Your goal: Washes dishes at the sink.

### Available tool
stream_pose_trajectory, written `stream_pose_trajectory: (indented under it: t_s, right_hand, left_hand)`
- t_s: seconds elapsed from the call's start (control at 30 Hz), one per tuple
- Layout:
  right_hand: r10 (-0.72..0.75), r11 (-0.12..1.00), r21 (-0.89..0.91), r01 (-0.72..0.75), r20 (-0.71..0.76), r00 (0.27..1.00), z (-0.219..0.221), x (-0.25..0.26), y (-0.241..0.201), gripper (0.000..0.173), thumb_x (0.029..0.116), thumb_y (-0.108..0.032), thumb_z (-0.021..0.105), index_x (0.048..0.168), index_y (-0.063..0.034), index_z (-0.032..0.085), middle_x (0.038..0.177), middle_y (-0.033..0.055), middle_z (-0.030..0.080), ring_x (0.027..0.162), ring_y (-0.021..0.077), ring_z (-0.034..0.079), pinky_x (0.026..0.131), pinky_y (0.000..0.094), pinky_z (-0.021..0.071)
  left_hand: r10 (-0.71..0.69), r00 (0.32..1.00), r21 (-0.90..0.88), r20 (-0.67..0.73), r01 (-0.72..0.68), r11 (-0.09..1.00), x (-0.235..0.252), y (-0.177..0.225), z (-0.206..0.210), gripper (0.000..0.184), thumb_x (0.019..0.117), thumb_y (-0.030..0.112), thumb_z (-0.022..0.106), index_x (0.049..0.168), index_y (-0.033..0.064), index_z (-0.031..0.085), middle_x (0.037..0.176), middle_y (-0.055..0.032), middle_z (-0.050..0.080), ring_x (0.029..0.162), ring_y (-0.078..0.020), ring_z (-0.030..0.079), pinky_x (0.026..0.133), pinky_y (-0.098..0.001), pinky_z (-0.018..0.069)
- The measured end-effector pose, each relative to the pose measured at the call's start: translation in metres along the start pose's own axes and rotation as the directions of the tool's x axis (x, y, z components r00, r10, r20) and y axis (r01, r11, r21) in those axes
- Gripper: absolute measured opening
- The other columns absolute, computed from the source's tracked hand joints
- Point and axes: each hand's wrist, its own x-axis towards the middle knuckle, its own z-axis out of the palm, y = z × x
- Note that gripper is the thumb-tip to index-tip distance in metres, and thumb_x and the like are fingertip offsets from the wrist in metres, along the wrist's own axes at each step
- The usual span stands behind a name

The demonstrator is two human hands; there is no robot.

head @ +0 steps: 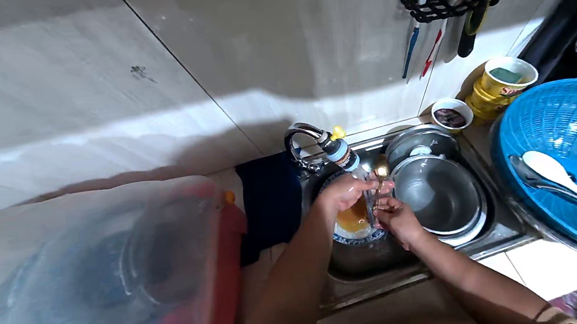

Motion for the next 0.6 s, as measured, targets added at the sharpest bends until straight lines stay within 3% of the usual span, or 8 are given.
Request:
stream_pose_trajectory:
  t_s: [0.13, 0.27, 0.37, 0.47, 0.53, 0.6]
  right_hand:
    - [-0.053, 0.995, -0.079, 0.055, 0.018, 0.998, 0.002, -0.003, 0.001, 0.029, 0.0945, -0.011, 0.072, 0.124, -0.0081, 0.068, 0.104, 0.0097, 0.074, 0.085, 0.024, 0.074, 0.075, 0.0433, 0.0659]
    - [-0.09, 0.98, -0.171, 0.1, 0.066, 0.994, 0.004, -0.007, 0.009, 0.026, 0.0942, -0.01, 0.071, 0.12, -0.0097, 0.068, 0.101, 0.0078, 0.074, 0.082, 0.0225, 0.074, 0.074, 0.0409, 0.0653]
    - [-0.104, 0.981, -0.157, 0.117, 0.088, 0.991, 0.004, -0.007, 0.008, 0.024, 0.0959, -0.01, 0.067, 0.12, -0.0106, 0.069, 0.102, 0.0064, 0.074, 0.087, 0.0204, 0.073, 0.078, 0.0403, 0.0641]
    - [-0.107, 0.994, 0.017, 0.106, 0.148, 0.983, 0.005, -0.005, -0.001, 0.029, 0.1035, -0.013, 0.051, 0.128, -0.0088, 0.066, 0.114, 0.0092, 0.073, 0.098, 0.0219, 0.07, 0.085, 0.041, 0.0602]
    - [-0.107, 0.994, 0.043, 0.102, 0.154, 0.982, 0.009, -0.003, -0.009, 0.026, 0.1058, -0.024, 0.056, 0.123, -0.0057, 0.064, 0.107, 0.0099, 0.074, 0.096, 0.0227, 0.071, 0.086, 0.0414, 0.0608]
    - [-0.096, 0.993, -0.055, 0.103, 0.119, 0.988, 0.016, 0.003, -0.015, 0.026, 0.1036, -0.027, 0.061, 0.117, -0.0049, 0.062, 0.097, 0.0078, 0.074, 0.089, 0.0208, 0.073, 0.083, 0.0394, 0.0627]
  left_hand:
    - [0.107, 0.99, -0.11, 0.09, -0.097, 0.989, 0.004, -0.002, 0.006, 0.043, 0.1022, 0.006, 0.052, 0.144, -0.0035, 0.05, 0.129, -0.0207, 0.067, 0.119, -0.0314, 0.066, 0.107, -0.0449, 0.0516]
    - [0.116, 0.993, -0.278, 0.037, -0.101, 0.955, 0.007, -0.003, 0.014, 0.049, 0.1115, 0.03, 0.031, 0.153, 0.0062, 0.043, 0.134, -0.0213, 0.064, 0.124, -0.032, 0.063, 0.109, -0.0448, 0.0482]
    - [0.139, 0.99, -0.201, 0.037, -0.129, 0.971, 0.009, -0.003, 0.019, 0.051, 0.1115, 0.034, 0.034, 0.147, 0.0005, 0.049, 0.13, -0.0229, 0.066, 0.122, -0.0329, 0.064, 0.109, -0.0451, 0.0496]
    - [0.139, 0.989, -0.08, 0.043, -0.135, 0.988, 0.01, -0.003, 0.025, 0.048, 0.1115, 0.031, 0.036, 0.14, -0.0031, 0.054, 0.127, -0.0208, 0.068, 0.119, -0.0306, 0.066, 0.107, -0.0446, 0.0514]
    - [0.129, 0.992, 0.048, 0.009, -0.129, 0.99, 0.013, -0.007, 0.027, 0.048, 0.1119, 0.032, 0.036, 0.135, -0.0033, 0.059, 0.122, -0.0174, 0.071, 0.115, -0.0276, 0.069, 0.105, -0.0426, 0.0533]
    - [0.108, 0.993, 0.166, -0.051, -0.098, 0.981, 0.012, -0.008, 0.03, 0.049, 0.1114, 0.037, 0.038, 0.131, 0.0006, 0.064, 0.116, -0.0115, 0.074, 0.111, -0.0224, 0.071, 0.102, -0.0395, 0.0548]
